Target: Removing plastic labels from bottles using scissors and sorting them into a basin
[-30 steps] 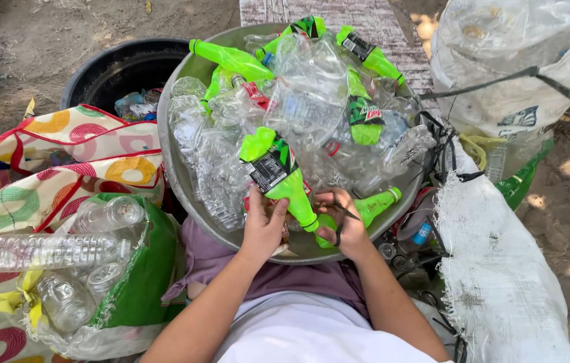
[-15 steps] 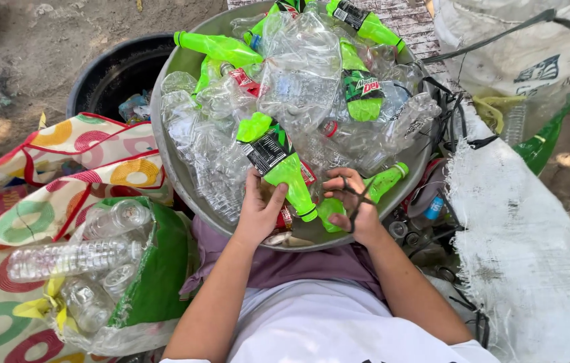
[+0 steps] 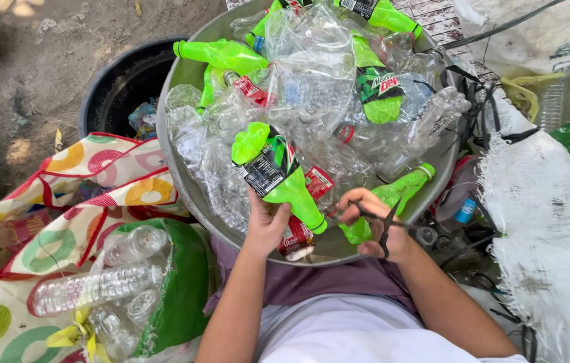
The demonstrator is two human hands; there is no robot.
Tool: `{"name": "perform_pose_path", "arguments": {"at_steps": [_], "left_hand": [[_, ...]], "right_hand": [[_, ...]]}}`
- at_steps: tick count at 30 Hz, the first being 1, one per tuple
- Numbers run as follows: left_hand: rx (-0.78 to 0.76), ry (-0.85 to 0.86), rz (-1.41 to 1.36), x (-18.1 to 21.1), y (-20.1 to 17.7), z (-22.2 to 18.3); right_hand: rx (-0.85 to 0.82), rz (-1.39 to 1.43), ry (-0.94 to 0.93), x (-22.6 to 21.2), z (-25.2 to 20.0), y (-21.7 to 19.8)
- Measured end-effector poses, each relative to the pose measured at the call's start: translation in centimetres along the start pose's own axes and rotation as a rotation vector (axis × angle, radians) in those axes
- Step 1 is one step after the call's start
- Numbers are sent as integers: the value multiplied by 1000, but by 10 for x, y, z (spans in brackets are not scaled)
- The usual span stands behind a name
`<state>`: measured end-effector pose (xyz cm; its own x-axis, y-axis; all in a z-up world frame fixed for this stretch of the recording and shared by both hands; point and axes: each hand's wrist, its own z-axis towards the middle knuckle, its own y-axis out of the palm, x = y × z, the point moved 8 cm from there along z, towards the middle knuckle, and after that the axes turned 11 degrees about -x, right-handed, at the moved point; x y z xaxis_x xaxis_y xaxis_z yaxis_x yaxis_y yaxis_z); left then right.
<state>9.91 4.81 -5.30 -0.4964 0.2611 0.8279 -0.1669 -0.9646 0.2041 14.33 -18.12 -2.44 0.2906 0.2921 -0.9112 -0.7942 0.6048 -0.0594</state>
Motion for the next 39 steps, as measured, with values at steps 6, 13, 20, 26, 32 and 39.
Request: {"name": "perform_pose_path", "arguments": {"at_steps": [6, 13, 20, 26, 32, 39], "left_hand": [[-95, -11, -68, -44, -16, -21], [-98, -10, -139, -40, -12, -25], [-139, 111, -31, 0, 8, -6], [-71, 202, 86, -21, -2, -37], [16, 230, 203, -22, -12, -45], [82, 241, 197, -11, -16, -42]], "right_hand": [[-33, -266, 14, -46, 30, 21], [-5, -411, 96, -26, 34, 17], [118, -507, 166, -15, 35, 15], [201, -544, 174, -8, 26, 14], [262, -586, 219, -9, 23, 10], [319, -608, 312, 0, 18, 6]]}}
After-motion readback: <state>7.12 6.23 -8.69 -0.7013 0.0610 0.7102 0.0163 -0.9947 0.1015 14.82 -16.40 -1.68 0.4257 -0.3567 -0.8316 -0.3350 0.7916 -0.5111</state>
